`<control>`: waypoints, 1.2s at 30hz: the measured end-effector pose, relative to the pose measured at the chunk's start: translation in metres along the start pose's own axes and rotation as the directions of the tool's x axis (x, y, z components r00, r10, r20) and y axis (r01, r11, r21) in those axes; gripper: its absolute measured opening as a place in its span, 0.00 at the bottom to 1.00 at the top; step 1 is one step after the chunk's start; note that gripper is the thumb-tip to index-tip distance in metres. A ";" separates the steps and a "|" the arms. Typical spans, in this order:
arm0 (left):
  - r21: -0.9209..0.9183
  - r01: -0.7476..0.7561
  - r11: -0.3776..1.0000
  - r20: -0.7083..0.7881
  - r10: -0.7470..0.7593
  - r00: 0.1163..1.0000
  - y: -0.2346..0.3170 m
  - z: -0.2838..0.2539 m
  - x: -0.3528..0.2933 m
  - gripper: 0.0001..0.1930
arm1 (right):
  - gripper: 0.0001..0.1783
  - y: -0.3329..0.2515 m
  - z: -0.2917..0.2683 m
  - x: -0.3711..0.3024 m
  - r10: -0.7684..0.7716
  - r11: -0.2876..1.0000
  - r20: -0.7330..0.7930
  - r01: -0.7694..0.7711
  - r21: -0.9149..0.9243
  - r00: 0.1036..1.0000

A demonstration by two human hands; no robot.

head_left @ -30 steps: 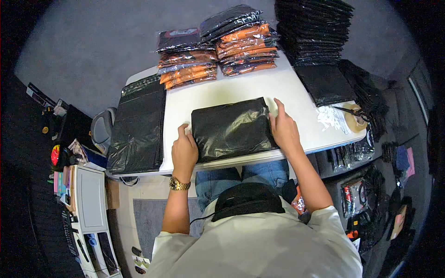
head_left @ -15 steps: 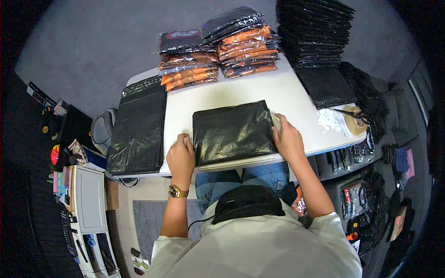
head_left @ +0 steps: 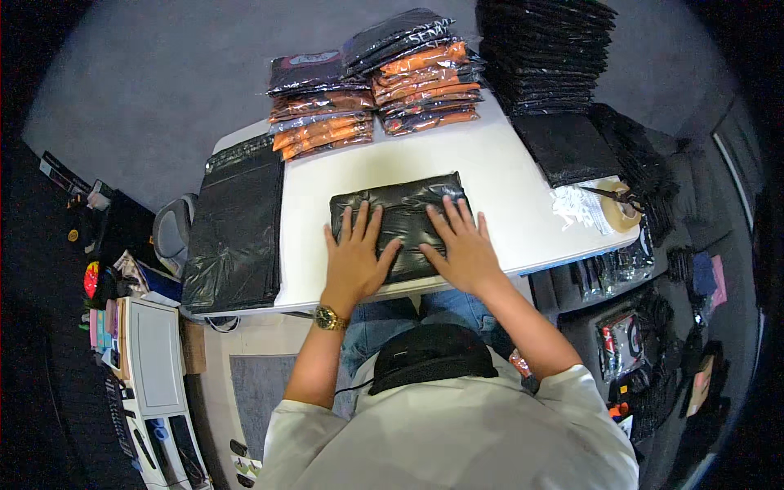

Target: The recorder is folding and packing t-shirts into shipping bags at a workstation.

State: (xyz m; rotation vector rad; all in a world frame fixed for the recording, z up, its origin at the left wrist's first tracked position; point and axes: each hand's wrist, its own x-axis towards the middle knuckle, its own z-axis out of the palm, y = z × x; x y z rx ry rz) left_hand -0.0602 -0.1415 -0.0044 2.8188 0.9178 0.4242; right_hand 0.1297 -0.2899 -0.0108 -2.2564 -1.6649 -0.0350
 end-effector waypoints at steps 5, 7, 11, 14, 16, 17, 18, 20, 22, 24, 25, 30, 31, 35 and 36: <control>0.121 0.071 0.990 0.025 -0.074 0.997 -0.005 -0.013 0.006 0.39 | 0.39 0.014 -0.010 -0.004 0.112 0.991 -0.034 -0.114 -0.065 0.993; 0.106 0.007 0.994 0.024 -0.010 1.000 0.006 -0.013 0.022 0.38 | 0.36 0.002 -0.014 0.012 0.053 0.997 -0.093 -0.058 -0.045 0.994; 0.097 -0.091 0.991 0.081 0.083 0.993 0.025 0.004 0.062 0.37 | 0.37 -0.008 0.011 0.064 -0.045 0.999 -0.057 0.045 -0.005 0.997; 0.023 -0.090 0.996 0.033 0.090 0.995 0.005 0.013 0.068 0.39 | 0.38 0.000 0.021 0.075 -0.020 0.999 -0.016 0.019 -0.051 1.000; 0.041 -0.067 0.997 0.031 0.066 0.997 -0.017 0.014 0.069 0.38 | 0.38 0.006 0.019 0.079 0.008 0.999 0.013 -0.008 -0.033 1.000; 0.037 -0.013 0.999 0.049 0.011 0.999 -0.025 0.014 0.066 0.38 | 0.38 0.012 0.018 0.075 0.045 0.999 0.019 -0.045 -0.005 0.999; 0.035 0.042 0.999 0.066 -0.044 0.997 -0.034 0.013 0.062 0.38 | 0.39 0.017 0.016 0.071 0.082 0.996 0.026 -0.082 0.021 0.996; 0.043 0.054 0.998 0.053 -0.056 0.997 -0.047 0.006 0.056 0.37 | 0.39 0.030 0.014 0.065 0.092 0.996 0.017 -0.092 0.001 0.996; 0.016 0.137 0.990 0.051 -0.138 0.989 -0.062 0.001 0.043 0.37 | 0.40 0.038 0.015 0.060 0.113 0.993 0.021 -0.113 -0.016 0.993; -0.001 0.147 0.989 0.003 -0.147 0.989 -0.069 -0.004 0.031 0.34 | 0.40 0.048 0.014 0.048 0.112 0.993 -0.075 -0.114 -0.014 0.991; -0.089 0.129 0.988 -0.109 -0.139 0.984 -0.082 -0.004 0.022 0.32 | 0.39 0.047 0.007 0.044 0.141 0.987 -0.116 -0.131 0.088 0.983; -0.474 0.383 0.792 -0.089 -0.477 0.875 -0.062 -0.024 0.017 0.26 | 0.31 0.056 -0.012 0.029 0.334 0.891 -0.220 -0.230 0.392 0.917; -0.455 0.375 0.807 -0.119 -0.473 0.873 -0.066 -0.026 0.016 0.24 | 0.30 0.054 -0.014 0.033 0.338 0.884 -0.260 -0.210 0.418 0.905; -0.680 0.536 0.501 0.270 -0.508 0.818 -0.095 -0.032 0.026 0.23 | 0.29 0.061 -0.024 0.045 0.432 0.768 -0.022 -0.355 0.533 0.901; -0.679 0.535 0.502 0.269 -0.508 0.818 -0.098 -0.032 0.027 0.23 | 0.30 0.063 -0.020 0.049 0.414 0.794 -0.020 -0.350 0.497 0.910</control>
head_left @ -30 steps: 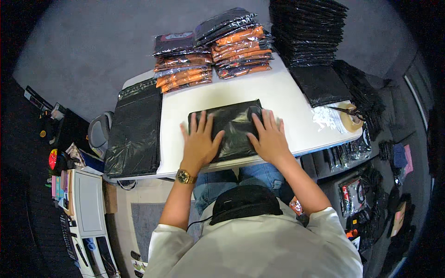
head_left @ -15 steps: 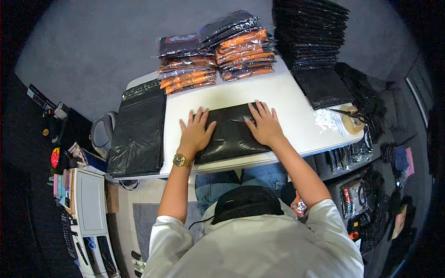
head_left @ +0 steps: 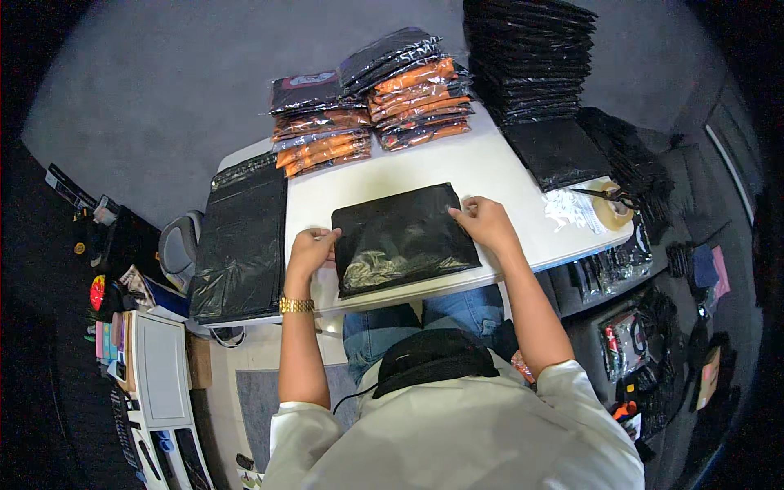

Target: The recorder is folding and packing t-shirts into shipping bags at a workstation.

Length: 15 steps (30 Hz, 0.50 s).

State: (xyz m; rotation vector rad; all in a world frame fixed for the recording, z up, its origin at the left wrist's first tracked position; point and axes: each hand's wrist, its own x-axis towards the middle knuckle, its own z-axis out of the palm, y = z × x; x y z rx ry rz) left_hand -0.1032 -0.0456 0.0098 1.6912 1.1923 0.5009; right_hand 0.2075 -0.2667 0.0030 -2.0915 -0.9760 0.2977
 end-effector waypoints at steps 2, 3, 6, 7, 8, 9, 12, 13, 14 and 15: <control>-0.040 0.056 0.998 0.070 -0.053 0.996 0.013 0.003 0.001 0.17 | 0.30 0.003 -0.004 0.009 -0.003 0.999 -0.001 0.003 -0.046 1.000; -0.012 0.073 0.997 0.082 -0.072 0.994 0.018 0.007 0.000 0.17 | 0.30 0.004 -0.006 0.014 0.070 0.995 0.090 -0.064 -0.074 0.993; 0.006 0.085 0.996 0.208 -0.085 0.975 0.013 0.001 0.003 0.17 | 0.29 -0.005 -0.005 0.022 0.141 0.978 0.226 -0.100 -0.182 0.964; 0.006 0.082 0.997 0.206 -0.082 0.975 0.012 -0.001 0.005 0.17 | 0.28 -0.005 -0.004 0.024 0.146 0.963 0.267 -0.075 -0.258 0.953; 0.028 0.050 0.998 0.234 -0.055 0.971 0.010 -0.002 0.007 0.16 | 0.28 -0.002 -0.002 0.025 0.143 0.964 0.265 -0.074 -0.257 0.954; 0.049 0.017 0.999 0.262 -0.029 0.965 0.008 -0.004 0.008 0.15 | 0.25 0.003 0.001 0.025 0.083 0.964 0.270 -0.008 -0.267 0.959; -0.127 0.037 0.991 0.286 0.000 0.958 0.015 0.009 -0.002 0.12 | 0.21 0.010 0.002 0.017 0.008 0.966 0.239 0.054 -0.254 0.971; -0.125 0.039 0.991 0.284 -0.002 0.959 0.011 0.009 -0.005 0.12 | 0.19 0.005 0.003 0.014 -0.028 0.973 0.212 0.075 -0.219 0.977; -0.293 0.051 0.955 0.280 0.034 0.959 0.008 0.010 -0.006 0.11 | 0.19 0.000 0.003 0.012 -0.027 0.973 0.215 0.075 -0.217 0.976; -0.452 0.062 0.890 0.269 0.070 0.961 0.005 0.011 -0.008 0.12 | 0.19 -0.005 0.003 0.011 -0.037 0.979 0.204 0.077 -0.191 0.978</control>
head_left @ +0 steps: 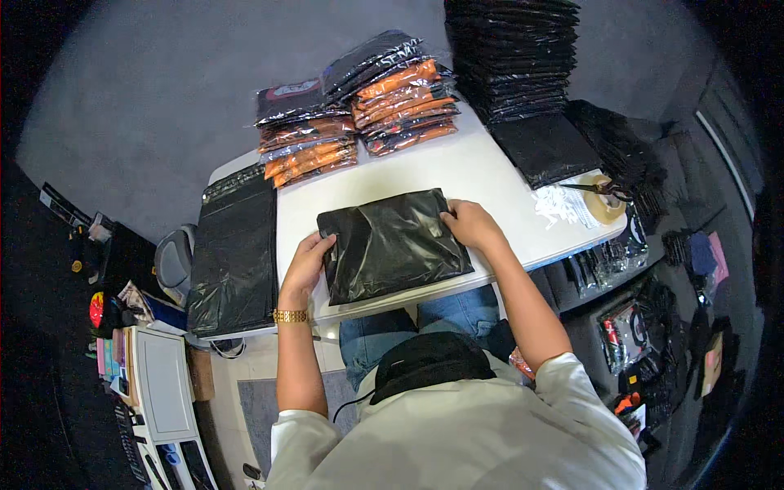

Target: The recorder is folding and packing t-shirts into shipping bags at a workstation.

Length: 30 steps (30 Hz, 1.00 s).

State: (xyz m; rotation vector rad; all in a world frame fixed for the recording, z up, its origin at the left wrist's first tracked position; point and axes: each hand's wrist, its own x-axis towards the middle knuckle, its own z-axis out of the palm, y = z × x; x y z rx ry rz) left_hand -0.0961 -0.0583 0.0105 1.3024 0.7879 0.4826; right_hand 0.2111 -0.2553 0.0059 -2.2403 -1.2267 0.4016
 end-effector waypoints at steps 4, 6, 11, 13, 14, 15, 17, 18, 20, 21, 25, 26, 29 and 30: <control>-0.273 -0.113 0.955 0.086 0.142 0.986 0.009 0.022 -0.001 0.16 | 0.19 0.008 -0.015 0.001 -0.050 0.964 -0.062 0.064 0.258 0.997; -0.308 -0.142 0.941 0.055 0.167 0.984 0.014 0.028 -0.001 0.16 | 0.19 0.009 -0.020 0.005 -0.029 0.952 -0.076 0.051 0.301 0.997; -0.350 -0.158 0.923 -0.019 0.162 0.987 0.020 0.067 0.021 0.17 | 0.19 0.035 -0.022 0.026 0.004 0.900 -0.251 0.106 0.422 0.968; -0.336 -0.148 0.930 -0.014 0.152 0.988 0.028 0.073 0.027 0.16 | 0.17 0.022 -0.044 0.028 0.041 0.913 -0.275 0.076 0.400 0.961; -0.325 -0.140 0.935 -0.013 0.144 0.990 0.031 0.082 0.032 0.15 | 0.16 0.023 -0.060 0.031 0.051 0.915 -0.263 0.060 0.399 0.963; -0.328 -0.135 0.935 0.006 0.146 0.989 0.036 0.091 0.041 0.15 | 0.15 0.026 -0.077 0.035 0.060 0.916 -0.252 0.047 0.398 0.966; -0.308 -0.104 0.946 0.024 0.117 0.993 0.046 0.114 0.061 0.13 | 0.12 0.051 -0.106 0.048 -0.052 0.928 -0.438 0.206 0.311 0.897; -0.332 -0.134 0.934 0.044 0.157 0.987 0.050 0.122 0.070 0.10 | 0.13 0.053 -0.126 0.054 -0.048 0.925 -0.430 0.203 0.322 0.902; -0.369 -0.110 0.923 0.121 0.165 0.979 0.059 0.160 0.089 0.11 | 0.14 0.086 -0.162 0.065 -0.045 0.925 -0.432 0.201 0.323 0.901; -0.403 -0.088 0.911 0.180 0.173 0.968 0.063 0.183 0.098 0.11 | 0.14 0.105 -0.180 0.069 -0.045 0.918 -0.432 0.208 0.338 0.901; -0.312 0.011 0.950 0.312 0.092 0.946 0.059 0.261 0.134 0.14 | 0.16 0.171 -0.232 0.086 0.062 0.953 -0.326 0.041 0.300 0.943; -0.314 0.003 0.950 0.316 0.102 0.943 0.055 0.276 0.146 0.14 | 0.16 0.187 -0.243 0.092 0.059 0.963 -0.339 0.036 0.267 0.939; -0.347 0.061 0.936 0.371 0.077 0.925 0.049 0.325 0.176 0.14 | 0.16 0.234 -0.270 0.111 0.069 0.982 -0.371 0.002 0.187 0.926; -0.369 0.080 0.926 0.382 0.073 0.921 0.052 0.339 0.183 0.14 | 0.15 0.247 -0.279 0.118 0.077 0.990 -0.385 -0.023 0.142 0.920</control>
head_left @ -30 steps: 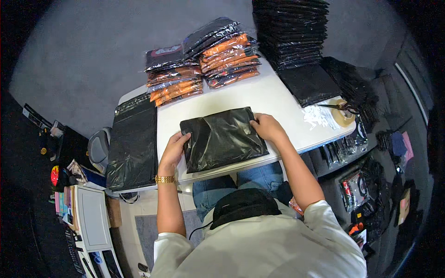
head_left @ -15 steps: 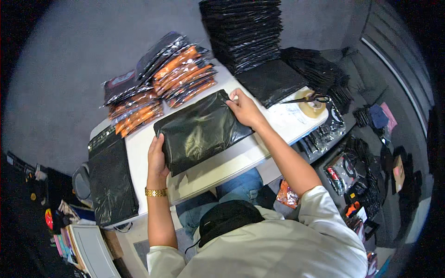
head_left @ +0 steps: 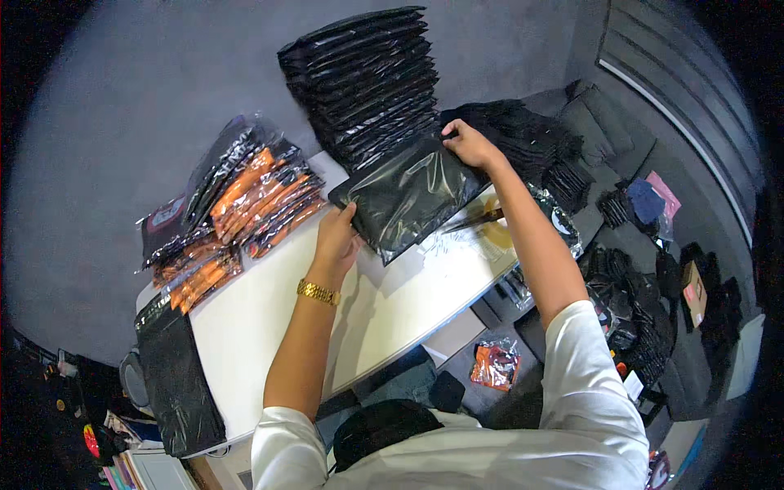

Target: The recorder is folding and packing t-shirts into shipping bags at a workstation.

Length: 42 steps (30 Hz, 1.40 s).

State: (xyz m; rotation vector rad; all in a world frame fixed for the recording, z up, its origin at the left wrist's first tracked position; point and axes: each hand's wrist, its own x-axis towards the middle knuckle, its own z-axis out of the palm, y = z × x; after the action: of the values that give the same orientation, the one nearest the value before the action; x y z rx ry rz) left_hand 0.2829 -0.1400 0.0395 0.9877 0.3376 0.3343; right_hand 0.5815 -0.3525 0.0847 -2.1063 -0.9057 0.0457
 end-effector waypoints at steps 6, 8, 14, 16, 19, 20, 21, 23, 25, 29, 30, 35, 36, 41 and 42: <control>0.012 -0.032 0.999 -0.095 0.033 0.995 -0.002 0.087 0.037 0.11 | 0.17 0.074 -0.041 0.043 0.106 0.994 -0.025 -0.107 -0.031 0.994; 0.183 0.068 0.981 -0.140 -0.042 0.989 -0.015 0.040 0.074 0.10 | 0.24 0.079 -0.028 0.058 0.085 0.987 0.005 -0.083 -0.138 0.996; 0.335 0.234 0.913 -0.201 -0.173 0.964 -0.038 0.011 0.072 0.11 | 0.29 0.098 -0.019 0.053 0.250 0.957 0.260 -0.198 -0.212 0.933; 0.308 0.218 0.926 -0.206 -0.159 0.966 -0.036 0.006 0.067 0.12 | 0.30 0.089 -0.022 0.056 0.300 0.947 0.320 -0.242 -0.209 0.899; 0.300 0.243 0.922 -0.144 -0.208 0.967 -0.034 0.009 0.065 0.10 | 0.31 0.089 -0.028 0.057 0.367 0.926 0.384 -0.294 -0.235 0.847; 0.322 0.240 0.916 -0.141 -0.205 0.969 -0.034 0.012 0.066 0.11 | 0.32 0.093 -0.030 0.057 0.364 0.924 0.361 -0.285 -0.254 0.859; 0.344 0.237 0.909 -0.138 -0.200 0.970 -0.034 0.016 0.066 0.11 | 0.32 0.097 -0.032 0.057 0.360 0.922 0.337 -0.275 -0.273 0.870; 0.324 0.262 0.909 -0.172 -0.215 0.961 -0.035 0.022 0.065 0.10 | 0.32 0.098 -0.033 0.058 0.383 0.909 0.353 -0.280 -0.310 0.854; 0.304 0.289 0.908 -0.211 -0.232 0.950 -0.035 0.028 0.060 0.10 | 0.32 0.096 -0.030 0.056 0.407 0.896 0.372 -0.283 -0.343 0.834; 0.232 0.222 0.947 -0.221 -0.171 0.960 -0.024 0.016 0.050 0.15 | 0.30 0.060 -0.010 0.053 0.414 0.892 0.303 -0.316 -0.324 0.859; 0.235 0.208 0.949 -0.210 -0.159 0.965 -0.022 0.007 0.050 0.17 | 0.29 0.047 -0.001 0.054 0.464 0.872 0.330 -0.360 -0.331 0.822; 0.450 0.165 0.878 -0.169 -0.097 0.981 -0.039 0.020 0.077 0.12 | 0.31 0.086 -0.015 0.060 0.423 0.862 0.417 -0.216 -0.459 0.804; 0.534 0.152 0.832 -0.187 -0.059 0.981 -0.035 0.010 0.074 0.12 | 0.32 0.067 -0.007 0.055 0.489 0.854 0.405 -0.328 -0.404 0.773; 0.460 0.163 0.873 -0.108 -0.127 0.986 -0.033 0.010 0.080 0.33 | 0.35 0.055 -0.025 0.047 0.464 0.852 0.416 -0.267 -0.450 0.782; 0.459 0.175 0.871 -0.163 -0.111 0.980 -0.030 -0.005 0.074 0.31 | 0.37 0.032 -0.011 0.044 0.461 0.843 0.431 -0.230 -0.487 0.776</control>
State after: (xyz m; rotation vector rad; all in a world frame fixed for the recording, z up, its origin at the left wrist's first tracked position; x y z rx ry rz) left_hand 0.3509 -0.1199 0.0019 1.4150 0.6313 0.1823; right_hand 0.6365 -0.3459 0.0807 -2.7109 -0.8603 0.7411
